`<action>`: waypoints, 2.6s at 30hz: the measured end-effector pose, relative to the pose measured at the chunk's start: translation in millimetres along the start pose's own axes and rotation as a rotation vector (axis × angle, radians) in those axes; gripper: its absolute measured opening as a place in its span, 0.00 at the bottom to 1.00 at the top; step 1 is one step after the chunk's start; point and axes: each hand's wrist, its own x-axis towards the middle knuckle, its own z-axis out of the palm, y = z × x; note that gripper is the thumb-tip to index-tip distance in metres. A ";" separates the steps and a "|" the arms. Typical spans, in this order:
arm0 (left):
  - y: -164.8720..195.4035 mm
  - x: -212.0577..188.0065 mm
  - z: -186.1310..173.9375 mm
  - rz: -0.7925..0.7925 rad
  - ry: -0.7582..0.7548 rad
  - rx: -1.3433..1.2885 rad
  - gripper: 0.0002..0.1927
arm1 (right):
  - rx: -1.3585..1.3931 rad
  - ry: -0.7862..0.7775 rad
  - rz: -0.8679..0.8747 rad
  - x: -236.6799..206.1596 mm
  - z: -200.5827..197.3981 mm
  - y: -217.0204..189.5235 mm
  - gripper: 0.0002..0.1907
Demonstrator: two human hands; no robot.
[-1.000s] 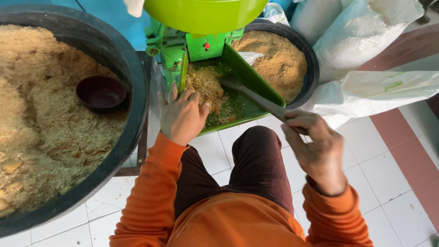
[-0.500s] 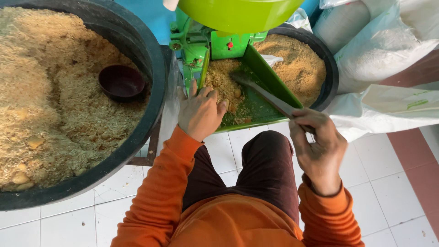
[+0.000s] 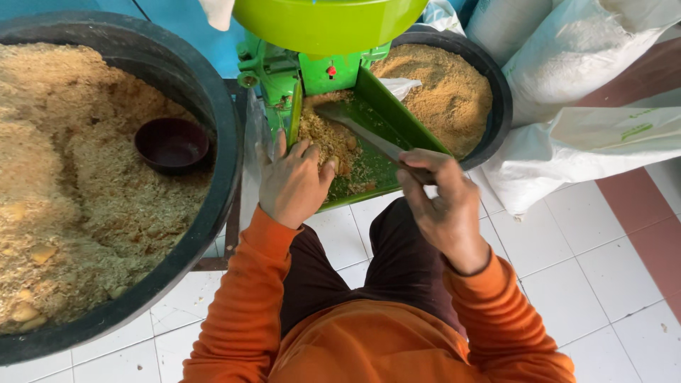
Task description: The person sits on the floor beside a green grinding machine and scoops a mixture of peanuts and coarse meal from a large basin into the machine's green tray using a small bowl and a flat scoop. They repeatedly push material toward the machine intake and scoop more from the basin to keep the grinder fed.
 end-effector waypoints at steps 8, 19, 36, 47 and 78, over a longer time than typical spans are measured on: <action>2.1 -2.8 -2.6 -0.004 0.016 0.000 0.23 | 0.021 0.010 -0.013 6.6 33.7 9.4 0.11; 3.2 1.9 -2.5 -0.025 -0.014 0.018 0.22 | -0.114 0.066 -0.089 16.2 31.9 14.8 0.07; 4.4 -1.1 6.8 0.042 0.087 0.120 0.25 | -0.180 0.125 0.005 5.5 -39.5 -8.2 0.08; 1.7 0.8 5.0 0.057 -0.027 0.139 0.24 | -0.203 -0.068 -0.067 30.8 26.8 26.7 0.07; -7.0 -0.8 12.2 0.043 -0.021 0.080 0.21 | -0.145 0.002 -0.141 23.1 13.0 -20.9 0.09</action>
